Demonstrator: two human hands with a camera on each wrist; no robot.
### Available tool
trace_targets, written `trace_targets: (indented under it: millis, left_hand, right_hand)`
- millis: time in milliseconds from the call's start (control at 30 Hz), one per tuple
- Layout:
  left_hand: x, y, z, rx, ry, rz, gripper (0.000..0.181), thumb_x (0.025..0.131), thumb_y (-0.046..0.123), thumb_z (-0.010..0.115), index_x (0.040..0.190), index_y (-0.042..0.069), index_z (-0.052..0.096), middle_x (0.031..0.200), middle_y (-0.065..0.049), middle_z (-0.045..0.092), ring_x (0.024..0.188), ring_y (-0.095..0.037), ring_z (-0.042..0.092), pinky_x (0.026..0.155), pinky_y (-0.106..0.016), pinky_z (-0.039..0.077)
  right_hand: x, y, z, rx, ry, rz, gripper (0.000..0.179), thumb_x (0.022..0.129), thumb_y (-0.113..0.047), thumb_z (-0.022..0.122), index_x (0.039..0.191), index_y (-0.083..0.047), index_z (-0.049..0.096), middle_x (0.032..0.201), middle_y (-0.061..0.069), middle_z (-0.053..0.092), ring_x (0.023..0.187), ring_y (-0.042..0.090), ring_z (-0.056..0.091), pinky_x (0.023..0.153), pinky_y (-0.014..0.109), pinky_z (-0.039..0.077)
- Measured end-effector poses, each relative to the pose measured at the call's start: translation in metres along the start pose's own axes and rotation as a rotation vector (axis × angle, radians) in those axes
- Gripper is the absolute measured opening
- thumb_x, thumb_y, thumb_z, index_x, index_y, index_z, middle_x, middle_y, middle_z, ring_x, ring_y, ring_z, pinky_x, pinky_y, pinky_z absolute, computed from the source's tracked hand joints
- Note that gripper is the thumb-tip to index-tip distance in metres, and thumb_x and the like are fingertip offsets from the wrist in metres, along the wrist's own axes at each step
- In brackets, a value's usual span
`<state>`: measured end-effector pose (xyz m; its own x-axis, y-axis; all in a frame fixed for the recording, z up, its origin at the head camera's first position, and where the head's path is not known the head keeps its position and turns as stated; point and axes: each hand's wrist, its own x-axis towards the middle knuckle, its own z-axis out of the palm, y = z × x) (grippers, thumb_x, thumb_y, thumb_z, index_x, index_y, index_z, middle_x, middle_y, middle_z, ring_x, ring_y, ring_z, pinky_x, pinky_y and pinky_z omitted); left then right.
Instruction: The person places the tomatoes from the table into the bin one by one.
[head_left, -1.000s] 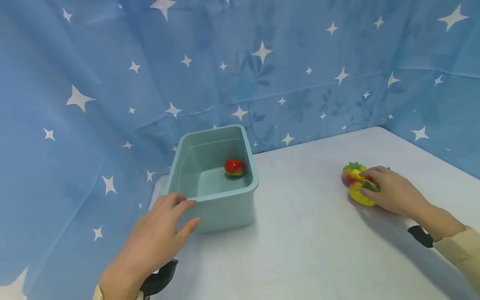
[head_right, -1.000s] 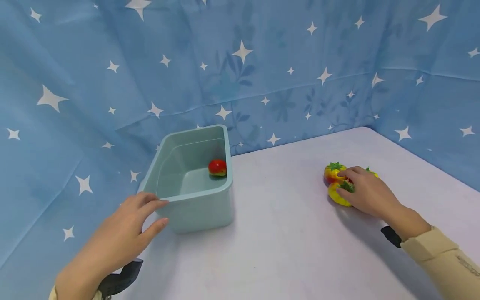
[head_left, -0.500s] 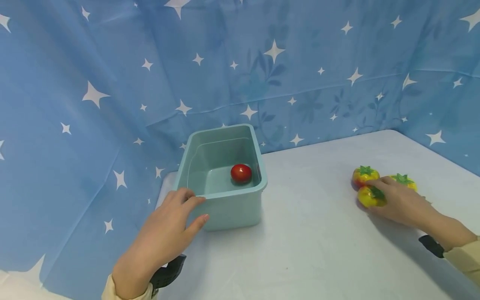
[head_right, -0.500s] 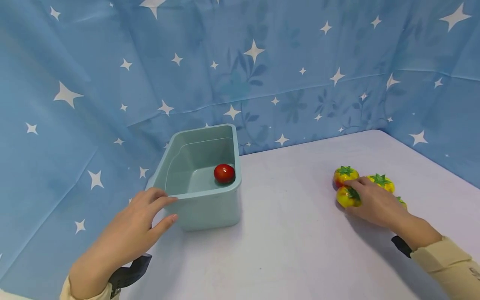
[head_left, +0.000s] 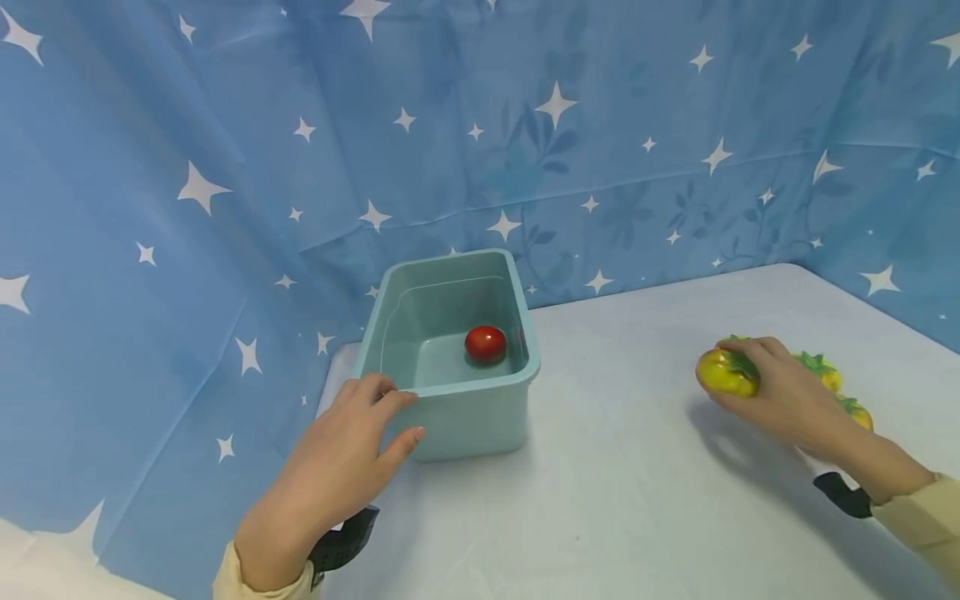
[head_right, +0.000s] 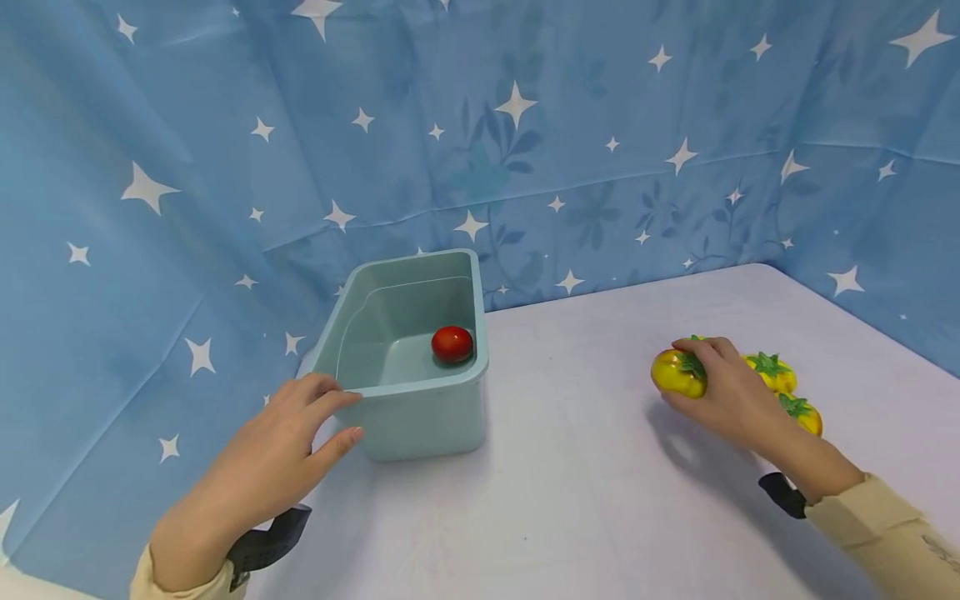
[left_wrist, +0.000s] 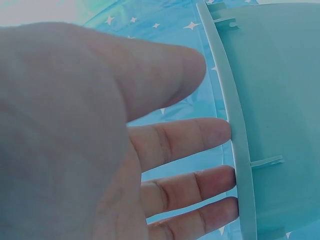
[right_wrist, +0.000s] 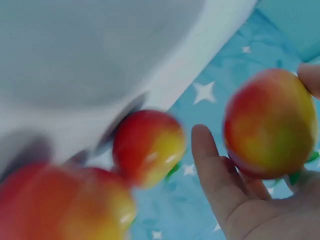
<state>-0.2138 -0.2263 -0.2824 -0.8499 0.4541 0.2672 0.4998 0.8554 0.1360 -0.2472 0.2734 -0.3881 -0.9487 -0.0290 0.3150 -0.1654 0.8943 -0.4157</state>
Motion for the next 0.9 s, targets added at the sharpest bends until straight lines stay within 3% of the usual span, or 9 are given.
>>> trace_targets:
  millis: [267,533,900]
  left_hand:
    - [0.000,-0.001,0.004,-0.004,0.004,-0.019,0.034,0.093,0.032,0.068,0.123,0.016,0.066,0.117,0.001,0.051,0.109,-0.022,0.048,0.079,-0.040,0.049]
    - [0.001,-0.001,0.006,-0.011,0.002,-0.034,0.033,0.093,0.032,0.068,0.122,0.017,0.066,0.117,0.002,0.051,0.108,-0.021,0.047,0.079,-0.038,0.049]
    - [0.003,-0.001,0.005,0.000,0.021,-0.028,0.033,0.092,0.033,0.069,0.121,0.016,0.068,0.115,0.001,0.051,0.107,-0.021,0.047,0.078,-0.037,0.049]
  right_hand:
    - [0.021,-0.045,0.007,0.182,0.075,-0.041,0.071,0.089,-0.028,0.072,0.145,0.000,0.037,0.133,0.029,0.040,0.105,0.041,0.047,0.082,0.062,0.047]
    - [0.043,-0.096,0.007,0.302,0.065,-0.087,0.074,0.092,-0.030,0.069,0.151,-0.005,0.030,0.142,0.024,0.041,0.112,0.039,0.051,0.087,0.060,0.049]
    - [0.075,-0.151,0.005,0.446,0.028,-0.118,0.069,0.094,-0.032,0.066,0.149,-0.007,0.034,0.141,0.019,0.045,0.112,0.036,0.054,0.086,0.053,0.053]
